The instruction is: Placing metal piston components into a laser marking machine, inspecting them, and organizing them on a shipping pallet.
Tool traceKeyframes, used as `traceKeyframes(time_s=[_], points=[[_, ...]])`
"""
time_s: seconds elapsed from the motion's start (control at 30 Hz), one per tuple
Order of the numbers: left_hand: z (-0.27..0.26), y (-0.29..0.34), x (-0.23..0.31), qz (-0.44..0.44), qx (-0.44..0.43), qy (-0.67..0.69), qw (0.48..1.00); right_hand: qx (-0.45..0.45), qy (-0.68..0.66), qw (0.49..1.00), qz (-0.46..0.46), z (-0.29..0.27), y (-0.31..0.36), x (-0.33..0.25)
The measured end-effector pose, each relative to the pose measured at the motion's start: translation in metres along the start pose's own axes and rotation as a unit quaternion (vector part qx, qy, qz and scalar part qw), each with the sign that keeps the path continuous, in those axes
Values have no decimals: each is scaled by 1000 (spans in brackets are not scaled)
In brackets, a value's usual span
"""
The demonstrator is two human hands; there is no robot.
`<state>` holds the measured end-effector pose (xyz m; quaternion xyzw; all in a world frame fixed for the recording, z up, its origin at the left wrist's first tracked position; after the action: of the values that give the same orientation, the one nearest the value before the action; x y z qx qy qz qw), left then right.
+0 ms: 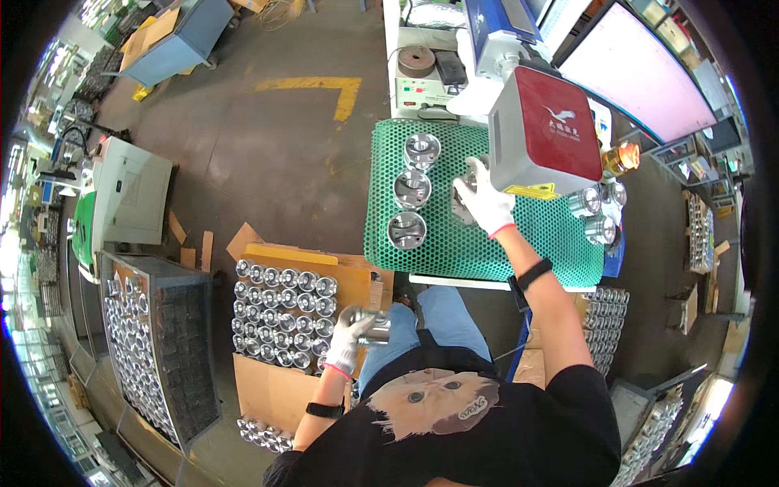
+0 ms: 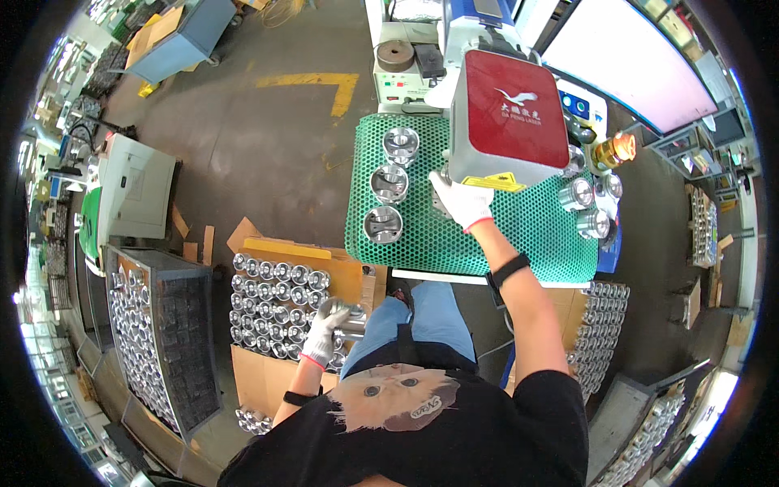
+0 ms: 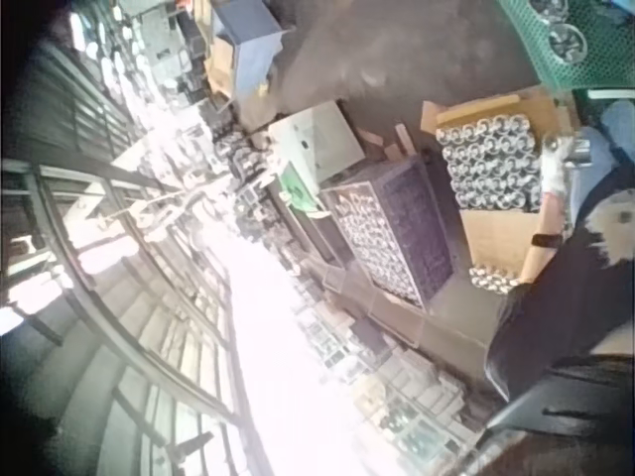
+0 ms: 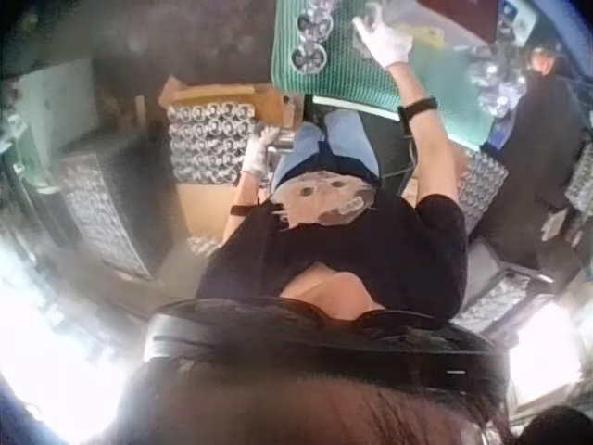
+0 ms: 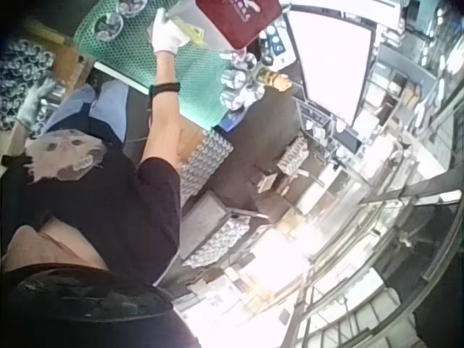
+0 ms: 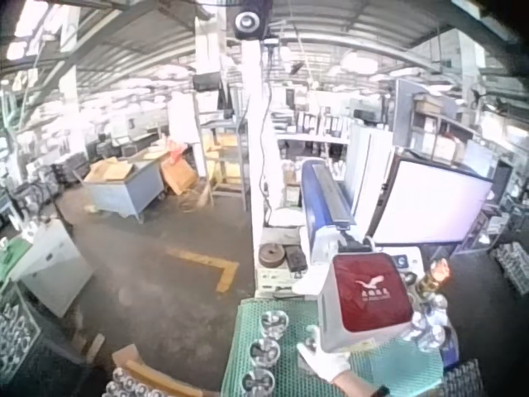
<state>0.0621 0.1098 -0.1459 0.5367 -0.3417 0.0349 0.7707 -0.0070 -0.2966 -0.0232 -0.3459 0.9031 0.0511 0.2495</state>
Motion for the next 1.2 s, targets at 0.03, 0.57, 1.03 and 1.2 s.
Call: traceKeyframes(time_s=[0.03, 0.57, 1.03, 1.2], points=[[17, 7, 16, 1, -22, -12, 1000, -29, 90, 995, 25, -7, 14, -2], [121, 19, -16, -248, -268, 187, 912, -303, -413, 842, 166, 54, 230, 0], [130, -2, -1, -157, -238, 50, 957, -166, -77, 981, 57, 62, 128, 39], [122, -4, 11, -119, -212, 40, 969, -173, -10, 981, 90, 67, 79, 44]])
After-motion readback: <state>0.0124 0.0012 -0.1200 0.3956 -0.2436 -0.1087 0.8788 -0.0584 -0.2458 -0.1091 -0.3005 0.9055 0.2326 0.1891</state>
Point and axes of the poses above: each hand's wrist, its own y-axis away from the middle knuckle, its own z-axis out of the palm, x = y × z, the point moved 9 cm from there along -y, towards the middle knuckle, and after that the axes turned 5 degrees about -z, right-handed, at the moved point
